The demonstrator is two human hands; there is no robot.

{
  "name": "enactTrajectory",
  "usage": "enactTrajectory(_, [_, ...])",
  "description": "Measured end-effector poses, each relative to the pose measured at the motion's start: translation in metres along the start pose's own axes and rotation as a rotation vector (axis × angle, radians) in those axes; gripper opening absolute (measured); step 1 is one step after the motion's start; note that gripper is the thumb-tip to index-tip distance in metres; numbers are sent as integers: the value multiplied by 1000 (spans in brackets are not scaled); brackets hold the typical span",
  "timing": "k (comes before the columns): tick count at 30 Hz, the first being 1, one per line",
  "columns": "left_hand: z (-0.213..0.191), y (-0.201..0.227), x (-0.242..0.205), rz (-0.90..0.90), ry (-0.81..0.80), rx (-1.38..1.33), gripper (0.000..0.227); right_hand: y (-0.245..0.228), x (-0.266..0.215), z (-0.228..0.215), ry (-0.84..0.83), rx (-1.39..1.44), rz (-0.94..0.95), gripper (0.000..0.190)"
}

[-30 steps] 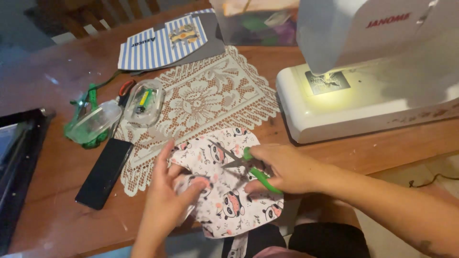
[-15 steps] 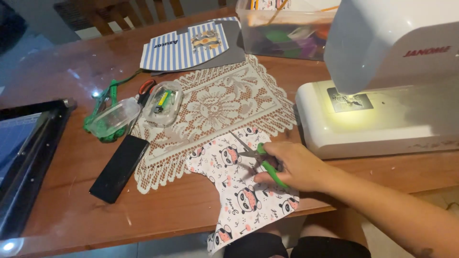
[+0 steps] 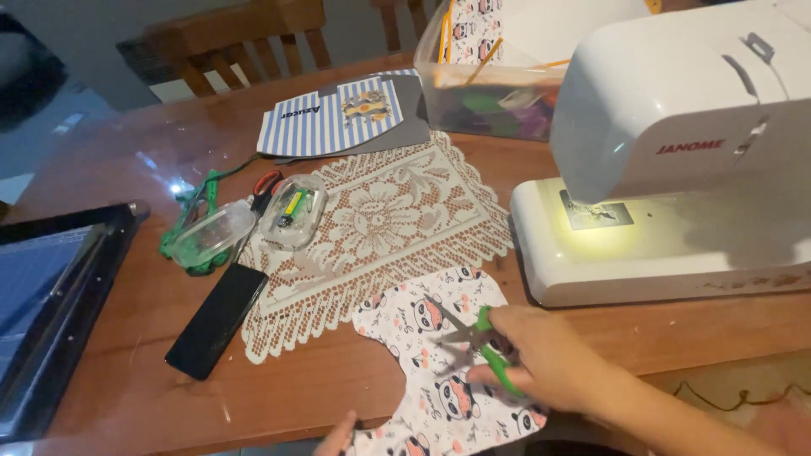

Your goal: The person uses green-handled scissors to trim the edges of a piece of white fabric with a panda print. They carefully cut along the curved edges of the fabric, which is held in their hands over a wooden table.

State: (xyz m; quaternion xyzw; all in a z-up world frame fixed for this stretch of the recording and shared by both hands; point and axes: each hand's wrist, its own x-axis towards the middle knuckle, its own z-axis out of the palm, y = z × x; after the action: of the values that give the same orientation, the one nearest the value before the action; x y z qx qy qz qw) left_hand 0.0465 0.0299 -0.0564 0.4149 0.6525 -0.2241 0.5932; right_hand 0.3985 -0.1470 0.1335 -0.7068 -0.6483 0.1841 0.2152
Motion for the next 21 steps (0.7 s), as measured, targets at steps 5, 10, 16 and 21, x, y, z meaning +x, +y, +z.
enactTrajectory(5, [28,82,-282,1194,792,262,57,-21,-29,15,-51,-107,353,69])
enactTrajectory(10, [-17,159,-271,1789,217,207,33,-15,-52,44,-27,-3,331,59])
enactTrajectory(16, [-46,241,-212,1251,-7,179,47,-13,-50,24,-414,281,315,53])
enactTrajectory(21, [-8,232,-213,1033,693,604,45,-21,-63,-10,-232,550,434,39])
